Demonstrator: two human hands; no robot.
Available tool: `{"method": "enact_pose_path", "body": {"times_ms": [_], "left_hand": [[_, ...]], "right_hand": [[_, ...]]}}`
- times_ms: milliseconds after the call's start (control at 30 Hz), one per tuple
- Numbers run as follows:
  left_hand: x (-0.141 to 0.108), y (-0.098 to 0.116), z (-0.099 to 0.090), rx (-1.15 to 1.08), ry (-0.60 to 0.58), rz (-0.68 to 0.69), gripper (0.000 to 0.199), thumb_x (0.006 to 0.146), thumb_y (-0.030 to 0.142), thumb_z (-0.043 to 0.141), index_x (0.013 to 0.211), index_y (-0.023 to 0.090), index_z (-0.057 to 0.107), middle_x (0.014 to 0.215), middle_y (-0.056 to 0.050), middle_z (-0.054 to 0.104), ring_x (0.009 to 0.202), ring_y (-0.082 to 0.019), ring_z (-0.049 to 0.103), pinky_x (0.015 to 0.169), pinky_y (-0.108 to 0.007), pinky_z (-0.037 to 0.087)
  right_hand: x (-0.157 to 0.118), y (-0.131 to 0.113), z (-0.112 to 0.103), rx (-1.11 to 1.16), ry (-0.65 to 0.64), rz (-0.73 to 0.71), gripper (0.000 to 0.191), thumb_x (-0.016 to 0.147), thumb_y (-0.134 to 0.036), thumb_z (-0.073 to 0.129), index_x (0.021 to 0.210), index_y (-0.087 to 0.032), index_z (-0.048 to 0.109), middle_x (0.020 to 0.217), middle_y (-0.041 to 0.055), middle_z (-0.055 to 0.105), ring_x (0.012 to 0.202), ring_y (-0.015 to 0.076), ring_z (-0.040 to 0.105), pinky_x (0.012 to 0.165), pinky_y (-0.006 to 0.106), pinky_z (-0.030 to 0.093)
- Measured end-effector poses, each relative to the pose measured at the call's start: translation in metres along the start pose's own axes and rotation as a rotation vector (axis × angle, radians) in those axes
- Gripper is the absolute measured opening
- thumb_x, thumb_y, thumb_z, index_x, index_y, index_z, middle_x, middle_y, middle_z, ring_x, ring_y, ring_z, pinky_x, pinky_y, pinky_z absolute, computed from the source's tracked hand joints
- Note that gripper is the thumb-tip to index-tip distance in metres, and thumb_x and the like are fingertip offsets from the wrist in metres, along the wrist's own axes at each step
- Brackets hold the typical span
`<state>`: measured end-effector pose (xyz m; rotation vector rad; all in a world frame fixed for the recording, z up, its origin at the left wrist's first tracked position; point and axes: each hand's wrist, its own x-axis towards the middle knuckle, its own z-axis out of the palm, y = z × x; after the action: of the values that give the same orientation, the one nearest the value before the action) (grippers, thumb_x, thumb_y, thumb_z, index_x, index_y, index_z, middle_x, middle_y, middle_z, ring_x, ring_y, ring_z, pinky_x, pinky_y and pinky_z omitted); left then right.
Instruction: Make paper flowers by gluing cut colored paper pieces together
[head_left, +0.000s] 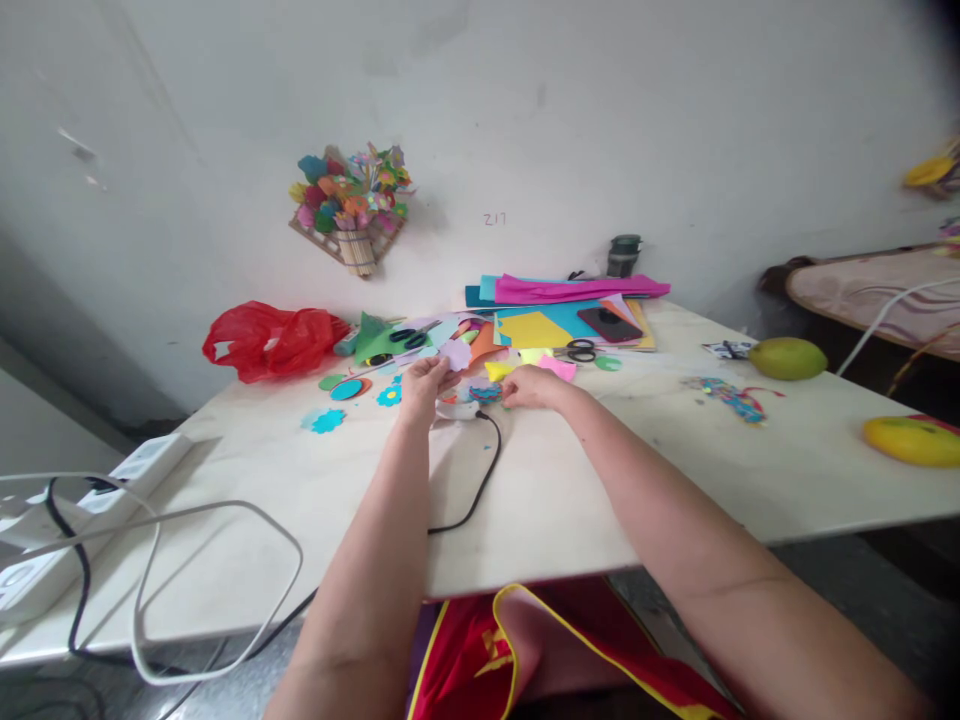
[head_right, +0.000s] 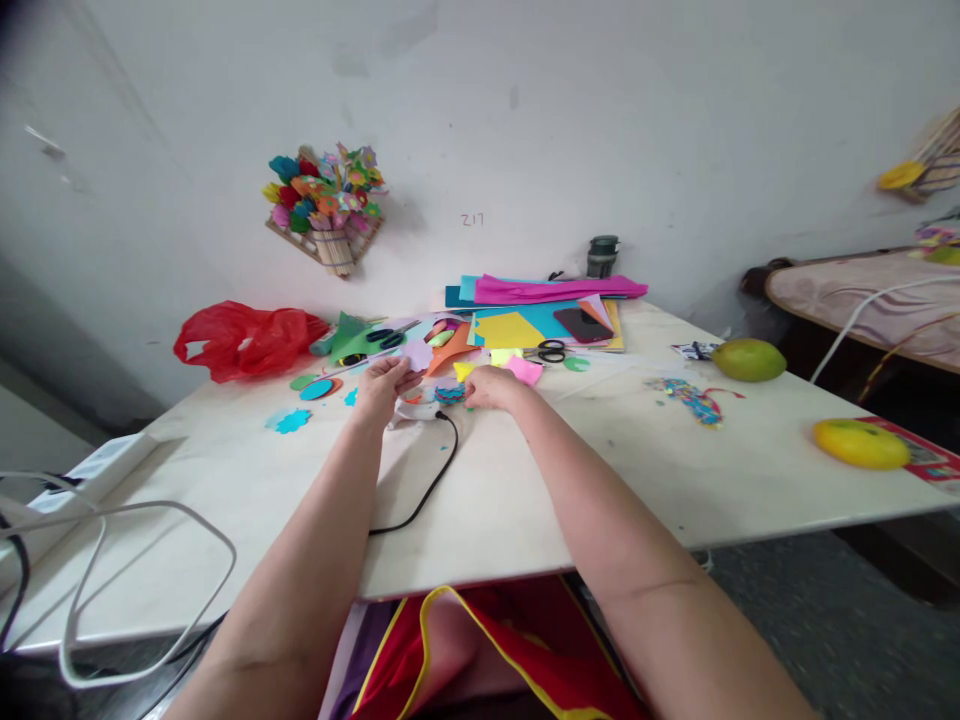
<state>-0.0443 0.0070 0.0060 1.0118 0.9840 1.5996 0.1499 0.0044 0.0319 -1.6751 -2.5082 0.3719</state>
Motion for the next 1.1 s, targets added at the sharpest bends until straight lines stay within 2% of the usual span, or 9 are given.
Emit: {"method": "enact_pose_path", "body": {"times_ms": [100, 367, 533, 667, 767, 867, 967, 1100], "left_hand": [[-0.001, 0.001, 0.001, -0.001, -0.013, 0.002, 0.022, 0.068, 0.026, 0.075, 0.072, 0.014, 0.057, 0.065, -0.003, 0.067, 0.065, -0.016, 0.068, 0.069, -0.028, 0.056], [-0.002, 0.001, 0.002, 0.009, -0.034, 0.001, 0.027, 0.066, 0.030, 0.077, 0.070, 0.015, 0.055, 0.063, -0.002, 0.066, 0.069, -0.019, 0.070, 0.075, -0.033, 0.056], [-0.003, 0.001, 0.002, 0.013, -0.035, 0.009, 0.027, 0.066, 0.030, 0.077, 0.071, 0.015, 0.056, 0.061, -0.001, 0.065, 0.069, -0.018, 0.070, 0.073, -0.031, 0.057], [-0.004, 0.003, 0.003, 0.007, -0.047, 0.016, 0.026, 0.065, 0.030, 0.077, 0.071, 0.015, 0.057, 0.063, -0.002, 0.066, 0.069, -0.018, 0.070, 0.071, -0.030, 0.057], [-0.004, 0.003, 0.003, 0.009, -0.041, 0.006, 0.026, 0.066, 0.029, 0.077, 0.071, 0.014, 0.057, 0.064, -0.003, 0.067, 0.069, -0.019, 0.070, 0.072, -0.032, 0.057], [-0.004, 0.003, 0.003, 0.014, -0.039, 0.002, 0.023, 0.068, 0.028, 0.075, 0.073, 0.014, 0.058, 0.066, -0.004, 0.068, 0.070, -0.019, 0.070, 0.074, -0.033, 0.057], [-0.003, 0.002, 0.004, 0.028, -0.053, 0.003, 0.021, 0.069, 0.029, 0.074, 0.075, 0.014, 0.060, 0.066, -0.004, 0.067, 0.071, -0.019, 0.070, 0.072, -0.032, 0.057], [-0.006, 0.001, 0.008, 0.061, -0.116, -0.017, 0.026, 0.067, 0.032, 0.076, 0.075, 0.014, 0.060, 0.062, -0.003, 0.066, 0.067, -0.018, 0.070, 0.066, -0.029, 0.056]], "right_hand": [[0.001, 0.001, 0.002, -0.031, -0.019, -0.012, 0.018, 0.074, -0.027, 0.064, 0.089, -0.022, 0.074, 0.095, 0.0019, 0.073, 0.085, 0.0181, 0.064, 0.059, 0.023, 0.037], [0.007, 0.007, 0.011, -0.115, 0.013, -0.076, 0.014, 0.073, -0.025, 0.066, 0.085, -0.023, 0.072, 0.096, 0.0027, 0.072, 0.087, 0.0197, 0.064, 0.062, 0.024, 0.038], [0.010, 0.010, 0.014, -0.073, 0.031, -0.084, 0.011, 0.071, -0.025, 0.067, 0.081, -0.023, 0.071, 0.091, 0.0016, 0.071, 0.081, 0.0174, 0.063, 0.061, 0.023, 0.038], [0.016, 0.016, 0.019, 0.040, 0.047, -0.148, 0.006, 0.068, -0.016, 0.067, 0.073, -0.018, 0.068, 0.079, 0.0003, 0.069, 0.073, 0.0138, 0.061, 0.060, 0.021, 0.039], [0.017, 0.017, 0.021, 0.179, 0.081, -0.172, 0.008, 0.064, -0.008, 0.065, 0.066, -0.016, 0.063, 0.067, -0.0011, 0.063, 0.064, 0.0117, 0.058, 0.056, 0.020, 0.039], [0.013, 0.013, 0.017, 0.470, 0.105, -0.123, 0.012, 0.065, -0.005, 0.062, 0.064, -0.015, 0.056, 0.058, -0.0040, 0.056, 0.053, 0.0097, 0.055, 0.051, 0.019, 0.041], [0.008, 0.008, 0.011, 0.799, 0.132, -0.127, 0.015, 0.067, -0.011, 0.066, 0.065, -0.016, 0.052, 0.053, -0.0057, 0.054, 0.047, 0.0089, 0.054, 0.050, 0.021, 0.045], [0.007, 0.007, 0.007, 1.087, 0.190, -0.182, 0.023, 0.064, -0.023, 0.074, 0.068, -0.017, 0.052, 0.050, -0.0048, 0.057, 0.046, 0.0099, 0.055, 0.051, 0.023, 0.048]]}}
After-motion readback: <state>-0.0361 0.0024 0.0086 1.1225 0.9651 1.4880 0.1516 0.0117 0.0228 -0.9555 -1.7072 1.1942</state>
